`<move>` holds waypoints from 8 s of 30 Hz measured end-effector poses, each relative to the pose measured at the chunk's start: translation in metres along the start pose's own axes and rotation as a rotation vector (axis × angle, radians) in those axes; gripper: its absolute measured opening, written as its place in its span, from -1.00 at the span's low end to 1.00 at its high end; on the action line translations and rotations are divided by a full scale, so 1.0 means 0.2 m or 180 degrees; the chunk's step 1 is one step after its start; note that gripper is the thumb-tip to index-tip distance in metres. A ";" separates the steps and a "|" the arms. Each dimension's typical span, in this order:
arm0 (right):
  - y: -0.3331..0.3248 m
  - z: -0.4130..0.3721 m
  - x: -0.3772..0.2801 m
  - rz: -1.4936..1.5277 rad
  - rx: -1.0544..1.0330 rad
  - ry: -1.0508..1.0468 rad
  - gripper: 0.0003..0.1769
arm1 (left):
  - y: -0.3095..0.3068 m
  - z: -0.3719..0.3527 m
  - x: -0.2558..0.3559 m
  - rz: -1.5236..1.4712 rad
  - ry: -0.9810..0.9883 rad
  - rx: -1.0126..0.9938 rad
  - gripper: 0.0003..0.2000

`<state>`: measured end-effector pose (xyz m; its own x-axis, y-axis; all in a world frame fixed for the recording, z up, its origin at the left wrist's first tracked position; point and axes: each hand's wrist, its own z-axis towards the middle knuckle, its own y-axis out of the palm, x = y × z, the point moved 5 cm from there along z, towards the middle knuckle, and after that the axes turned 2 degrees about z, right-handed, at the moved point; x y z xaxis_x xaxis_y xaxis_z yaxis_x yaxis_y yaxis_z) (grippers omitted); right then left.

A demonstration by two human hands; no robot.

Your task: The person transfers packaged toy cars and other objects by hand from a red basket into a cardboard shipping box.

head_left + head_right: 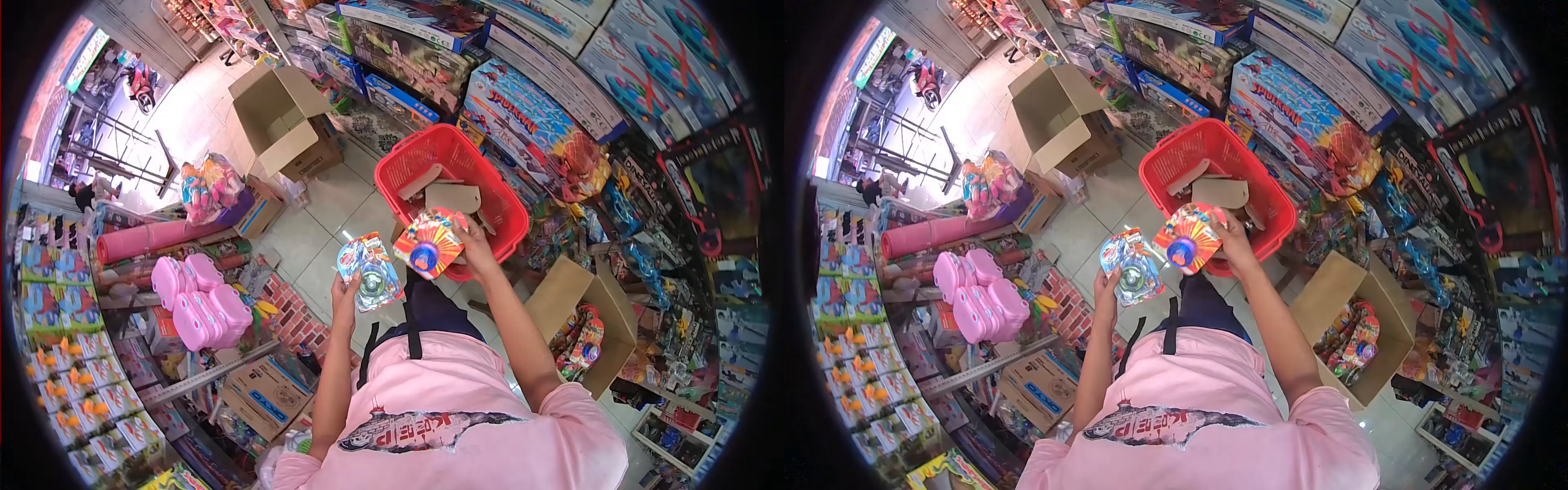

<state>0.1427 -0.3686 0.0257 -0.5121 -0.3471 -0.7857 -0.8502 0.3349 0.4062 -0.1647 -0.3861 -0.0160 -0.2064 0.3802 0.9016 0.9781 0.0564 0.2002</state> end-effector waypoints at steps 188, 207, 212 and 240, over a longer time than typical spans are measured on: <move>-2.15 -1.24 1.71 -0.4693 -0.0790 0.1459 -0.42 | -0.38 -2.35 -2.32 0.2358 -0.1866 0.0428 -0.64; -2.19 -0.63 2.07 -0.3629 0.0850 0.0989 -0.41 | -0.77 -1.01 -1.51 0.1448 -0.1677 0.0328 -0.69; -1.26 -0.69 1.31 -0.2766 0.0884 0.0818 -0.44 | -0.98 -0.89 -1.66 0.1678 -0.2175 0.0240 -0.62; -0.53 0.75 0.09 -0.3534 -0.0076 -0.1368 -0.36 | 0.85 0.52 0.19 0.3615 0.2402 0.0323 -0.78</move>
<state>0.2422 -0.2799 -0.1022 0.5845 -0.1135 -0.8034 -0.8072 0.0188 -0.5899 -0.0038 -0.2665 0.0124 0.7726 -0.3274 0.5439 0.6076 0.1331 -0.7830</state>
